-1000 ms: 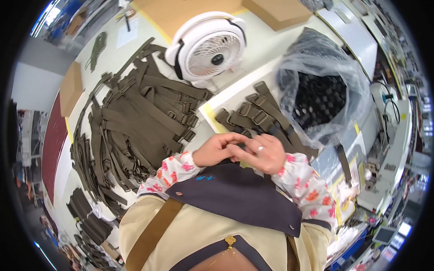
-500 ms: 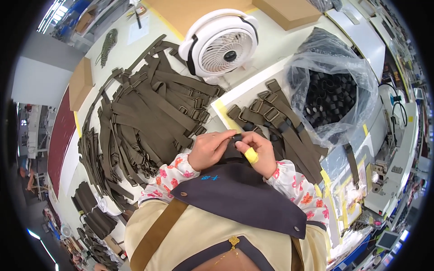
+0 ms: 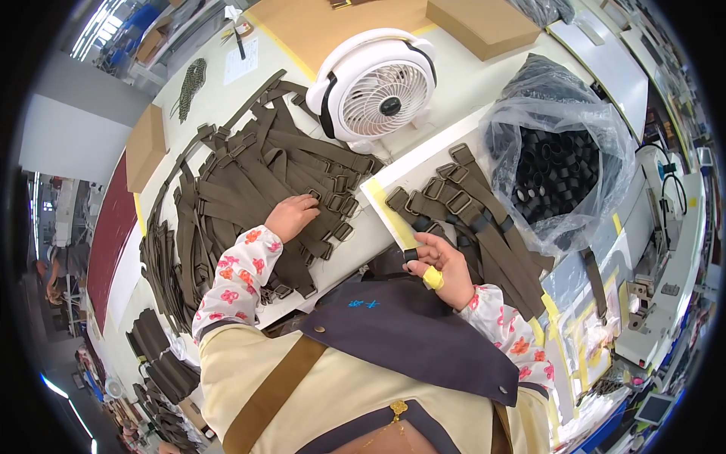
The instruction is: Assembling plastic buckles and sliders onto nylon webbing straps.
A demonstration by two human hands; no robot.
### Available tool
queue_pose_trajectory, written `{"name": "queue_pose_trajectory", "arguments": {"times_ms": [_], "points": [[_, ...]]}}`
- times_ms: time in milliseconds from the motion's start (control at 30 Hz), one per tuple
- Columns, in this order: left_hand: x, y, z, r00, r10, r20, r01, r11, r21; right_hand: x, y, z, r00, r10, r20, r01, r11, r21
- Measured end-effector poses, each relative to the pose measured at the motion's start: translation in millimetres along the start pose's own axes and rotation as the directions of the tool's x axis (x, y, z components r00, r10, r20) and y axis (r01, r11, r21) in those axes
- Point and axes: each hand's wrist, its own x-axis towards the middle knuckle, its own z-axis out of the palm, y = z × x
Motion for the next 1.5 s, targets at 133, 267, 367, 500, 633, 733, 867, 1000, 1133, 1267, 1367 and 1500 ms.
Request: {"name": "queue_pose_trajectory", "arguments": {"times_ms": [133, 267, 367, 500, 633, 733, 867, 1000, 1133, 1267, 1367, 1500], "points": [[4, 19, -28, 0.999, 0.032, -0.028, -0.032, 0.999, 0.003, 1, 8, -7, 0.999, 0.022, 0.037, -0.020, 0.998, -0.054], [-1, 19, -29, 0.998, 0.061, 0.019, -0.061, 0.998, 0.014, 1, 5, -6, 0.999, 0.042, 0.023, -0.042, 0.999, -0.030], [-8, 18, -28, 0.995, 0.051, 0.088, -0.054, 0.998, 0.040, 2, 1, -6, 0.993, 0.119, 0.022, -0.119, 0.993, 0.019], [-14, 15, -19, 0.993, 0.078, 0.086, -0.087, 0.989, 0.117, 1, 7, -6, 0.989, 0.143, 0.046, -0.144, 0.990, 0.005], [-19, -4, -6, 0.991, 0.098, 0.091, -0.104, 0.993, 0.057, 1, 5, -3, 0.989, 0.137, 0.059, -0.138, 0.990, 0.000], [-16, 5, -14, 0.981, 0.155, 0.113, -0.173, 0.968, 0.183, 0, 6, -5, 0.988, 0.147, 0.048, -0.147, 0.989, 0.003], [-17, 20, -28, 0.985, 0.162, 0.053, -0.170, 0.955, 0.243, 0, 8, -6, 0.987, 0.149, 0.057, -0.149, 0.989, -0.003], [-14, 17, -18, 0.989, 0.144, 0.042, -0.149, 0.970, 0.194, 0, 11, -6, 0.984, 0.166, 0.067, -0.166, 0.986, 0.005], [-16, 2, -15, 0.990, 0.138, 0.029, -0.141, 0.982, 0.126, 0, 13, -9, 0.985, 0.160, 0.065, -0.162, 0.987, 0.023], [0, -6, -42, 0.979, -0.086, -0.183, 0.057, 0.986, -0.159, -1, 16, -11, 0.985, 0.157, 0.075, -0.158, 0.987, 0.010], [24, 2, -88, 0.656, -0.326, -0.681, 0.136, 0.938, -0.318, 1, 13, -11, 0.988, 0.150, 0.047, -0.151, 0.988, 0.017], [45, 68, -151, 0.684, -0.133, -0.717, -0.064, 0.968, -0.241, 5, -4, -2, 0.991, 0.133, 0.017, -0.134, 0.983, 0.130]]}}
